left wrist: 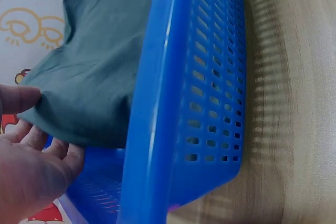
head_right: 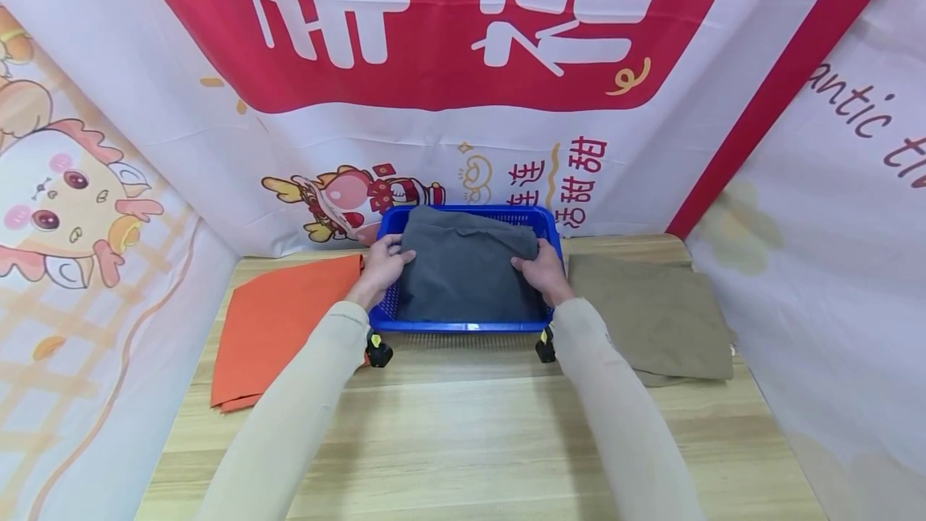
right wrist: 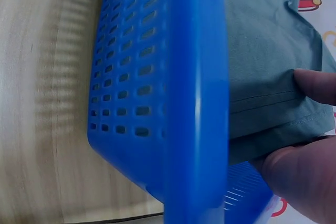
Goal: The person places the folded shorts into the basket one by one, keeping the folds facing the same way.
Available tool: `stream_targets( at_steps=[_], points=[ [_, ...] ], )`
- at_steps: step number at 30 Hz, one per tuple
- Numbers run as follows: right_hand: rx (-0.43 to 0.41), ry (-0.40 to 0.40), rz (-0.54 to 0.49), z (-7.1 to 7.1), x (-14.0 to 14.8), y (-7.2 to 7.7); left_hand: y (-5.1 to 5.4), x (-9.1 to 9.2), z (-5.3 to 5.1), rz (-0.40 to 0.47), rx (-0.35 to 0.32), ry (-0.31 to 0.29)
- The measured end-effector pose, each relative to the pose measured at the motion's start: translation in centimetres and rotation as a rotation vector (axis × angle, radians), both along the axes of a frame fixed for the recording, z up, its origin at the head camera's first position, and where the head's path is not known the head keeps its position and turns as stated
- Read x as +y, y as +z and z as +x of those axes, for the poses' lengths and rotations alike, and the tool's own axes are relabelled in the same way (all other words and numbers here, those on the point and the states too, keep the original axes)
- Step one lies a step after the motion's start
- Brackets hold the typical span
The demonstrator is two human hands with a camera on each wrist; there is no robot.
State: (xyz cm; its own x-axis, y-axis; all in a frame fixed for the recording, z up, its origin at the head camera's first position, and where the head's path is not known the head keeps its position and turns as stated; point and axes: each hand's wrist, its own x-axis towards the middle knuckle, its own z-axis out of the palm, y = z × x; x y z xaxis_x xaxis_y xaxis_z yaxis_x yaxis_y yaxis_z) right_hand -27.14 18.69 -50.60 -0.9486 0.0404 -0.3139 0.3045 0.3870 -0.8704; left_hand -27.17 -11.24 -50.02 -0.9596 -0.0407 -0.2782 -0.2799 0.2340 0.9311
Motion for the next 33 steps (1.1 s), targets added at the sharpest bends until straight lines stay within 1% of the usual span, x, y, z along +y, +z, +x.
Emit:
stream_targets(
  at_steps=[5,9,15,20,24,28,31,33],
  points=[
    [-0.001,0.012,-0.002,-0.1,-0.3,-0.3,-0.3,-0.2,0.0,0.070,-0.003,-0.050],
    [0.003,0.014,-0.018,-0.1,-0.3,-0.6,-0.5,-0.4,0.0,0.088,-0.025,-0.068],
    [-0.020,0.028,-0.031,-0.1,-0.2,-0.9,-0.7,-0.7,0.1,0.085,-0.047,-0.083],
    [-0.038,0.029,-0.015,-0.1,-0.2,-1.2,-0.9,-0.8,0.2,0.069,-0.045,-0.110],
    [-0.043,0.032,0.003,0.0,-0.1,-1.4,-1.0,-0.6,0.3,-0.022,-0.023,-0.179],
    [-0.034,0.063,0.036,0.3,-0.2,-1.6,-1.2,-0.2,0.5,-0.187,0.005,-0.257],
    [0.000,0.109,0.119,0.5,-0.4,-1.7,-1.4,0.2,0.7,-0.340,0.023,-0.308],
    [0.050,0.165,0.221,0.7,-0.7,-1.7,-1.5,0.5,0.8,-0.452,0.040,-0.339]
  ],
)
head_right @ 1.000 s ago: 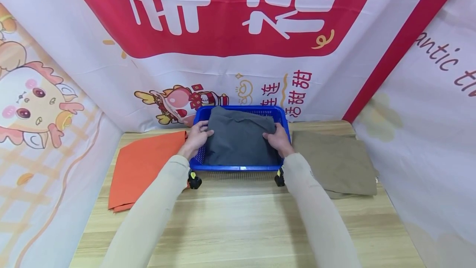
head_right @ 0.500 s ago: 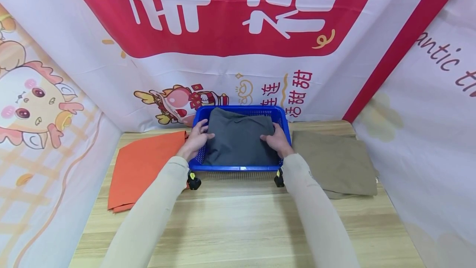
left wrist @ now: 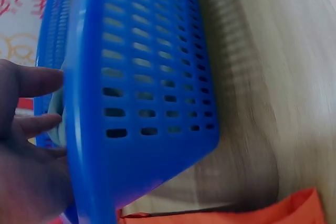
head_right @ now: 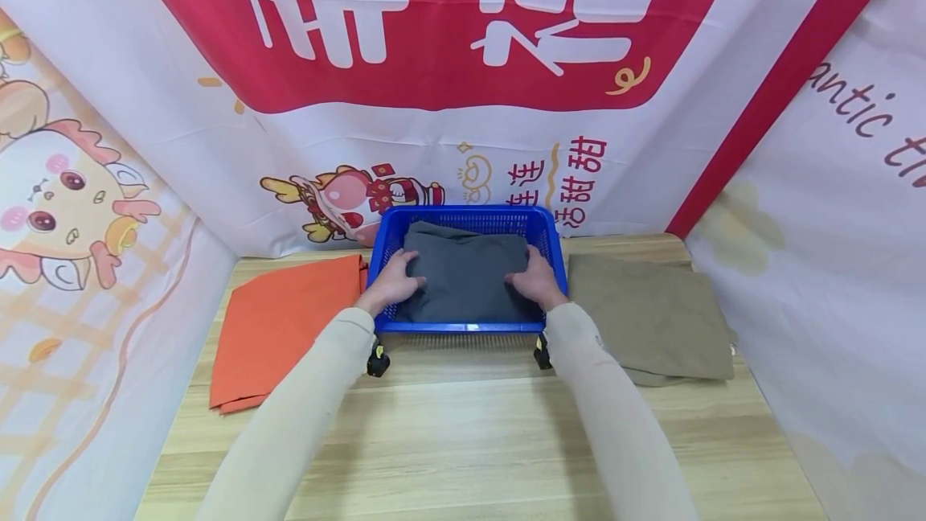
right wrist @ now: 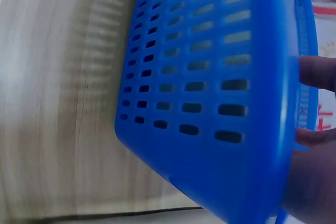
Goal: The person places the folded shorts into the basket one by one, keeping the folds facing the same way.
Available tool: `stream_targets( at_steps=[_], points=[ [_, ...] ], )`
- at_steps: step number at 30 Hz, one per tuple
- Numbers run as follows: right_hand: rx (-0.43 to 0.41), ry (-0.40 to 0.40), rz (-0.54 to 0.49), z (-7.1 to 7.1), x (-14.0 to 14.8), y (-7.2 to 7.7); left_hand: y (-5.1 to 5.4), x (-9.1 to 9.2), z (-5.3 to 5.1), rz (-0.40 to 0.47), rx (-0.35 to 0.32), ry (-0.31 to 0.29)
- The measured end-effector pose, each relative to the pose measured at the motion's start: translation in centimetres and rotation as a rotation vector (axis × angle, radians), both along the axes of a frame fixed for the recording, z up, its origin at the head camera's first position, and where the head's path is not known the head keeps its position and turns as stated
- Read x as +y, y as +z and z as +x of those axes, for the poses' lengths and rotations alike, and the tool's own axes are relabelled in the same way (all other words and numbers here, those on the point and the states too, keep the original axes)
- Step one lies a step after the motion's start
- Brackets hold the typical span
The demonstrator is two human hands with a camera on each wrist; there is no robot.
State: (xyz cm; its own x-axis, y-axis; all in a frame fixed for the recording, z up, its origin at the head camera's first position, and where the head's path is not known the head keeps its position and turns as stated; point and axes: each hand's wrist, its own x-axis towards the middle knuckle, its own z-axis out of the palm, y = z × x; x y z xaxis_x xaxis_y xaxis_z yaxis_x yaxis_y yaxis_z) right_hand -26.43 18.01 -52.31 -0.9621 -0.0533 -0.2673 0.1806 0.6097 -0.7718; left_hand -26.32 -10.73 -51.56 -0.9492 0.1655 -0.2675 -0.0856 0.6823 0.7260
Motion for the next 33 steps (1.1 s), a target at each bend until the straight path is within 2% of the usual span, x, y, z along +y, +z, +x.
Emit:
stream_targets(
  at_steps=[4,7,10,12,16,22,27,30,33],
  points=[
    [0.139,0.158,0.263,0.5,-0.6,-0.1,-0.4,0.8,0.3,-0.210,0.042,-0.060],
    [0.210,0.269,0.434,0.9,-1.1,-0.2,-0.9,1.2,0.6,-0.349,0.061,-0.097],
    [0.199,0.345,0.514,1.2,-1.3,-0.5,-1.3,1.5,0.7,-0.449,0.063,-0.149],
    [0.156,0.373,0.522,1.4,-1.3,-0.7,-1.5,1.6,0.9,-0.485,0.046,-0.185],
    [0.073,0.395,0.498,1.5,-1.1,-1.3,-1.5,1.5,1.1,-0.498,-0.011,-0.233],
    [0.052,0.431,0.491,1.5,-0.9,-2.1,-1.8,1.3,1.0,-0.477,-0.059,-0.274],
    [0.031,0.425,0.500,1.5,-1.2,-2.4,-2.3,1.2,0.8,-0.470,-0.082,-0.286],
    [0.034,0.414,0.490,1.4,-1.1,-2.5,-2.5,1.3,0.8,-0.453,-0.072,-0.270],
    [0.054,0.392,0.468,1.5,-0.8,-2.3,-2.3,1.4,0.8,-0.419,-0.029,-0.245]
  ],
)
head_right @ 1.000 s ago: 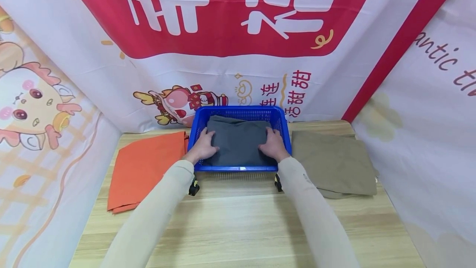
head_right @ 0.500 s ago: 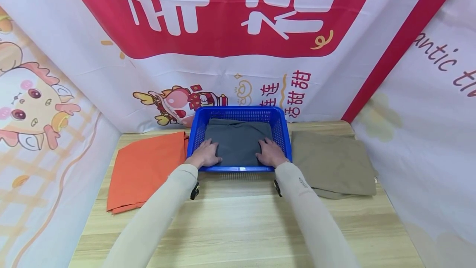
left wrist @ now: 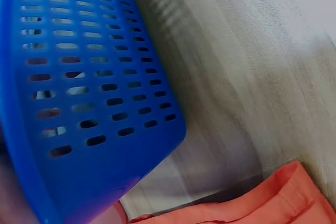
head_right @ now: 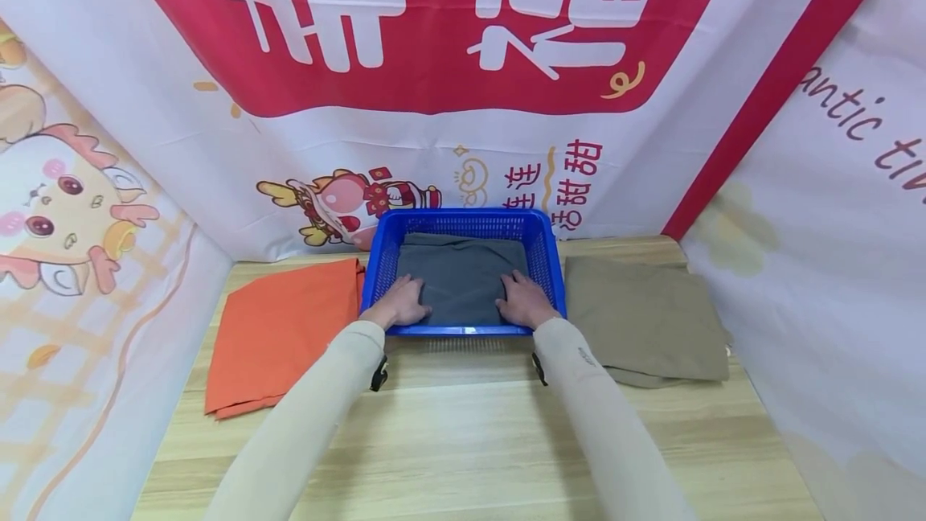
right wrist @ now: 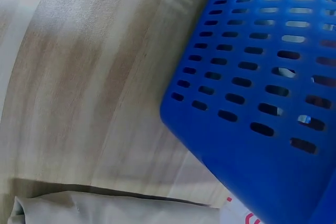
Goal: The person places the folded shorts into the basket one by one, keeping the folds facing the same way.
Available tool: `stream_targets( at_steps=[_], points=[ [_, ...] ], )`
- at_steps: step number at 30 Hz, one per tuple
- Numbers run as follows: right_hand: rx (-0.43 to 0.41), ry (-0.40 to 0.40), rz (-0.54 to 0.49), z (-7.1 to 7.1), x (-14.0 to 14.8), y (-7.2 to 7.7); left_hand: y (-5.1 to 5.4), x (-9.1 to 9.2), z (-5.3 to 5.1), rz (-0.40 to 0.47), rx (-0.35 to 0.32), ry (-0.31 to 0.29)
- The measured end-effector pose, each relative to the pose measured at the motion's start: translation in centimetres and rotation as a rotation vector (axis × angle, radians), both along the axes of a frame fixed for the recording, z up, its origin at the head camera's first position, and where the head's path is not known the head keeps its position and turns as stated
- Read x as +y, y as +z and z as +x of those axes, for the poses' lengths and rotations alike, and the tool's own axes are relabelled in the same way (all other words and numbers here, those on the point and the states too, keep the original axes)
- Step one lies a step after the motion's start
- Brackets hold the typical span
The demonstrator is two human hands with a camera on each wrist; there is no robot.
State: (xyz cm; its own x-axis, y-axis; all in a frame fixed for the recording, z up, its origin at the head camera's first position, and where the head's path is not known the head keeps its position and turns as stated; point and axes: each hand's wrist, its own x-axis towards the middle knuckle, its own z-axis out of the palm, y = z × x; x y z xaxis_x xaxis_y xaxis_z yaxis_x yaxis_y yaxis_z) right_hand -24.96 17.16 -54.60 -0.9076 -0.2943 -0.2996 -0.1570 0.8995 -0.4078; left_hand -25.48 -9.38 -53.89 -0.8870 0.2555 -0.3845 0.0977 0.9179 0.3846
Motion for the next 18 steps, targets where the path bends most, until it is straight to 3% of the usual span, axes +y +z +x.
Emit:
stream_targets(
  at_steps=[4,9,13,18],
  points=[
    [0.093,-0.014,-0.043,0.3,0.1,0.7,0.8,-0.3,0.4,0.092,0.084,0.033],
    [0.250,-0.028,-0.085,0.8,0.7,2.5,2.6,-0.7,0.8,0.208,0.193,0.088],
    [0.390,-0.076,-0.133,1.1,1.5,3.8,3.6,-1.6,1.0,0.271,0.288,0.129],
    [0.573,-0.182,-0.160,1.2,3.4,4.0,3.9,-3.2,0.9,0.295,0.423,0.192]
  ],
)
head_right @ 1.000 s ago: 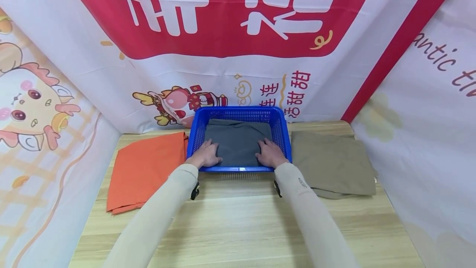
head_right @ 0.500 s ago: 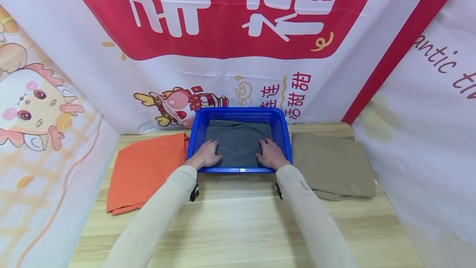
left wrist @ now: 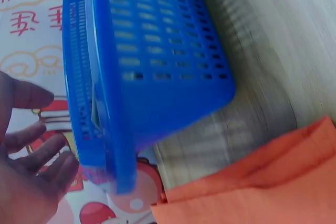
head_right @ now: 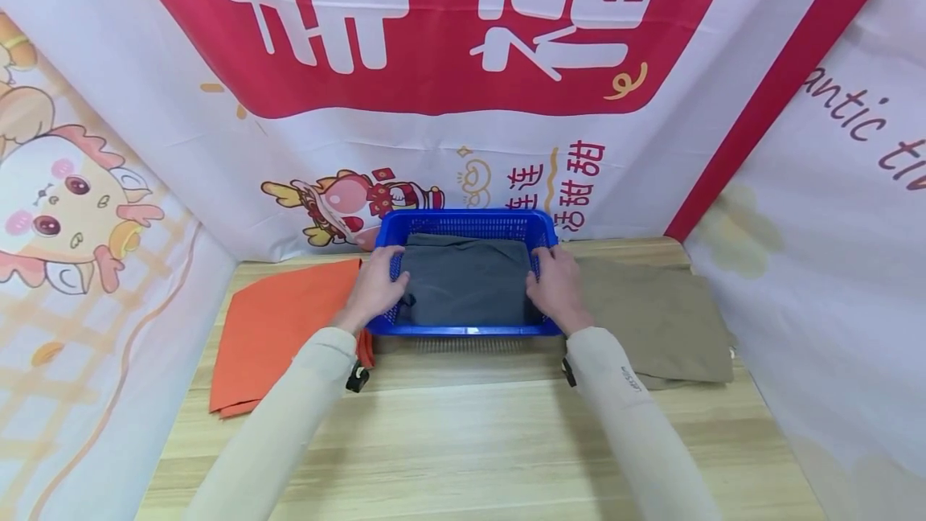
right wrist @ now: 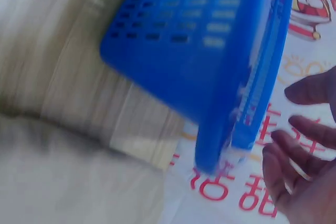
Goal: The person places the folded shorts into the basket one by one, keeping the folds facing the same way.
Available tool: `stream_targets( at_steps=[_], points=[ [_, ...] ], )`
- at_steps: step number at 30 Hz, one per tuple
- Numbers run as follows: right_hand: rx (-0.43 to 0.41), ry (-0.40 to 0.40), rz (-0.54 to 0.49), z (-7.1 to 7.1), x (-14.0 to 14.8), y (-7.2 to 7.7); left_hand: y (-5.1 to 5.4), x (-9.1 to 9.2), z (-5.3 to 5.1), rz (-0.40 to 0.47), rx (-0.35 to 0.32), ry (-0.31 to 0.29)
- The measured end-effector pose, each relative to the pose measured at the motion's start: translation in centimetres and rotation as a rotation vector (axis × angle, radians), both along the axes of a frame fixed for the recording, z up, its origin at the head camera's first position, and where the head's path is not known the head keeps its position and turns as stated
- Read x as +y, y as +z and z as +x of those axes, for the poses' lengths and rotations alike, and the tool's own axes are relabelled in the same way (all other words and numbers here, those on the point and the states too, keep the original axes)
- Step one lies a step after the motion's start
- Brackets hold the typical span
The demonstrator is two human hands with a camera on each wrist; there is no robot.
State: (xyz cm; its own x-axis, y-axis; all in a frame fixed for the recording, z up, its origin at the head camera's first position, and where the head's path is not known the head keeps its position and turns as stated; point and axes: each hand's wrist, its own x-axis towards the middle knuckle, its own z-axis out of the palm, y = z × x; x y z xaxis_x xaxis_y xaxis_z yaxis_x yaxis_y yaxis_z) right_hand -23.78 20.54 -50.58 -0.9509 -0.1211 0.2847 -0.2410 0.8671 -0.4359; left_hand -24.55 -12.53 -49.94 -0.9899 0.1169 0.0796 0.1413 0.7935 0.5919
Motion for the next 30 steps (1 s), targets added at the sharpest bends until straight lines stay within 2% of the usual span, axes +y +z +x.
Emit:
stream_targets(
  at_steps=[2,5,7,10,13,16,25,30],
  points=[
    [0.006,-0.058,-0.012,0.0,0.8,-0.1,0.0,-0.6,0.0,-0.001,0.031,0.050],
    [-0.082,-0.140,-0.010,0.2,1.9,-0.1,-0.2,-1.5,-0.2,-0.013,0.036,0.134],
    [-0.169,-0.170,-0.009,0.3,2.4,-0.2,-0.5,-2.1,-0.3,-0.017,-0.003,0.174],
    [-0.275,-0.174,-0.029,0.3,3.0,-0.4,-1.0,-2.9,-0.4,-0.004,-0.103,0.212],
    [-0.332,-0.165,-0.071,0.3,3.4,-0.6,-1.3,-3.3,-0.5,0.047,-0.201,0.225],
    [-0.369,-0.169,-0.122,0.3,3.6,-0.7,-1.4,-3.5,-0.5,0.105,-0.261,0.225],
    [-0.414,-0.161,-0.210,0.9,3.9,-0.8,-1.4,-3.6,0.0,0.139,-0.255,0.220],
    [-0.389,-0.143,-0.198,1.7,4.1,-0.8,-1.3,-3.7,0.8,0.165,-0.275,0.214]
  ],
)
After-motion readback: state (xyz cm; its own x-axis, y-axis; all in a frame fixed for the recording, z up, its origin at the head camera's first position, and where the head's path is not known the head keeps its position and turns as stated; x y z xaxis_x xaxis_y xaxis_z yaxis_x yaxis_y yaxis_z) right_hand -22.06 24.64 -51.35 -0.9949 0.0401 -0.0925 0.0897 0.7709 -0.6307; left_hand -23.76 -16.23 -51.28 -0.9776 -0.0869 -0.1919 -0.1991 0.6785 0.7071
